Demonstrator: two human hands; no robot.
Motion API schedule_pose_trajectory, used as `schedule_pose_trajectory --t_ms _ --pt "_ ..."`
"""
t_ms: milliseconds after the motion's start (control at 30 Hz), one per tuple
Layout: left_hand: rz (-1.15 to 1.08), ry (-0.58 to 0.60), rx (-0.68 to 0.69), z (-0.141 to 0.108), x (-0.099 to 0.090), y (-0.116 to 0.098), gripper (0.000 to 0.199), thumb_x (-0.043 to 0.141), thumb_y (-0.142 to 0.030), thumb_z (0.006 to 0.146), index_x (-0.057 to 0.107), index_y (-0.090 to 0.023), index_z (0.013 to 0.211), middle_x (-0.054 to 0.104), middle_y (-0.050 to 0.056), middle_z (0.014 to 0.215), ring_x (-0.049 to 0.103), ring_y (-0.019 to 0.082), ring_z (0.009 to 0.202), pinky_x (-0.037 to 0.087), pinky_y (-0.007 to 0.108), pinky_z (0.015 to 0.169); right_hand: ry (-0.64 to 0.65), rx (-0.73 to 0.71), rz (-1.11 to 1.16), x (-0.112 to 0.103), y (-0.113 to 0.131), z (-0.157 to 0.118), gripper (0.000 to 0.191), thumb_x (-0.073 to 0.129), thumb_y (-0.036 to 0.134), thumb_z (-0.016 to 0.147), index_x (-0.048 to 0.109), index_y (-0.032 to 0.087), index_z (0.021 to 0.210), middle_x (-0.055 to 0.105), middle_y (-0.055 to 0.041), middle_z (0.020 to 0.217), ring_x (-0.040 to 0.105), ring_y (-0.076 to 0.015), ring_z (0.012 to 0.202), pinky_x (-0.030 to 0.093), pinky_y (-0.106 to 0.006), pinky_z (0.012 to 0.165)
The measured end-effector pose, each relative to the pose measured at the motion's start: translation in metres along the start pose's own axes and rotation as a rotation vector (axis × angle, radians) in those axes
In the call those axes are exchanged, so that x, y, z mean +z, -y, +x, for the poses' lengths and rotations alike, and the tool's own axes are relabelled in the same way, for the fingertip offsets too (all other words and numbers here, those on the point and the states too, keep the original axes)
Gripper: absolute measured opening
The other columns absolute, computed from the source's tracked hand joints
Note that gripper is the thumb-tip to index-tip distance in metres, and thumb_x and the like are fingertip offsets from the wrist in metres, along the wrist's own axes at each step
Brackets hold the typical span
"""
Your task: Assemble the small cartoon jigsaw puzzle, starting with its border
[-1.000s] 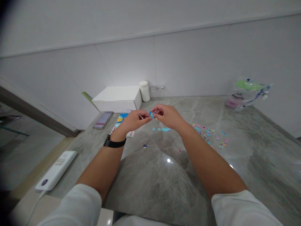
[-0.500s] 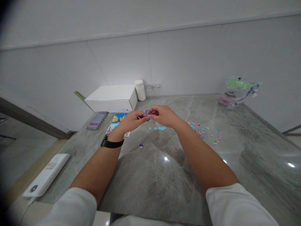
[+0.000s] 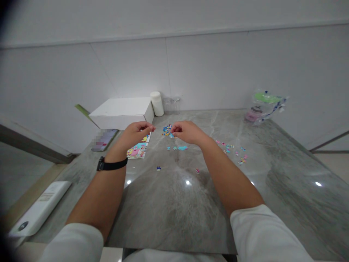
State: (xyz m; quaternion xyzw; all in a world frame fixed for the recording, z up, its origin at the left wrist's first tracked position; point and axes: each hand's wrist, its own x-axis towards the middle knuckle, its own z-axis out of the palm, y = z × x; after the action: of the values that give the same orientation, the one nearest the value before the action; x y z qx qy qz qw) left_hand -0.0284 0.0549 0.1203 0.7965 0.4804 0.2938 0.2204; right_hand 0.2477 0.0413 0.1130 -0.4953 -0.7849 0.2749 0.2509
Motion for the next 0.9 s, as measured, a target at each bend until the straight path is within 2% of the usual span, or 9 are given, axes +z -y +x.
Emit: schedule_pose_trajectory --t_ms 267,500,733,900 --pt "0.026 -0.014 0.005 -0.005 -0.008 -0.008 0.042 0.059 -0.052 0.092 0.080 -0.018 0.103 0.079 0.006 0.093 0.066 0.020 0.083 0.049 0.029 0.075 0.020 0.018 -0.146 -0.017 -0.018 -0.003 0.013 0.067 0.018 0.085 0.076 0.019 0.095 0.078 -0.0024 0.088 0.065 -0.0152 0.077 0.046 -0.025 0.073" --pt "0.100 0.006 0.017 -0.005 -0.007 -0.012 0.044 0.058 -0.057 0.092 0.081 -0.020 0.102 0.080 0.006 0.098 0.068 0.022 0.085 0.051 0.031 0.079 -0.020 0.016 -0.139 -0.029 -0.014 -0.009 0.014 0.065 0.017 0.087 0.076 0.017 0.094 0.074 -0.0018 0.085 0.063 -0.0144 0.076 0.044 -0.025 0.072" --pt "0.071 -0.026 0.003 -0.010 -0.020 -0.015 0.044 0.059 -0.056 0.092 0.080 -0.019 0.104 0.080 0.006 0.097 0.067 0.021 0.082 0.050 0.030 0.075 0.000 -0.018 -0.058 -0.023 -0.004 -0.012 0.017 0.064 0.018 0.086 0.077 0.018 0.098 0.074 -0.0011 0.085 0.062 -0.0136 0.075 0.045 -0.026 0.072" --pt "0.058 -0.083 0.008 -0.017 -0.040 -0.014 0.040 0.060 -0.050 0.093 0.079 -0.017 0.105 0.079 0.006 0.094 0.066 0.019 0.081 0.052 0.030 0.077 -0.006 -0.043 -0.055 -0.002 0.001 -0.005 0.013 0.066 0.017 0.088 0.076 0.019 0.097 0.075 -0.0012 0.086 0.063 -0.0138 0.077 0.046 -0.025 0.074"
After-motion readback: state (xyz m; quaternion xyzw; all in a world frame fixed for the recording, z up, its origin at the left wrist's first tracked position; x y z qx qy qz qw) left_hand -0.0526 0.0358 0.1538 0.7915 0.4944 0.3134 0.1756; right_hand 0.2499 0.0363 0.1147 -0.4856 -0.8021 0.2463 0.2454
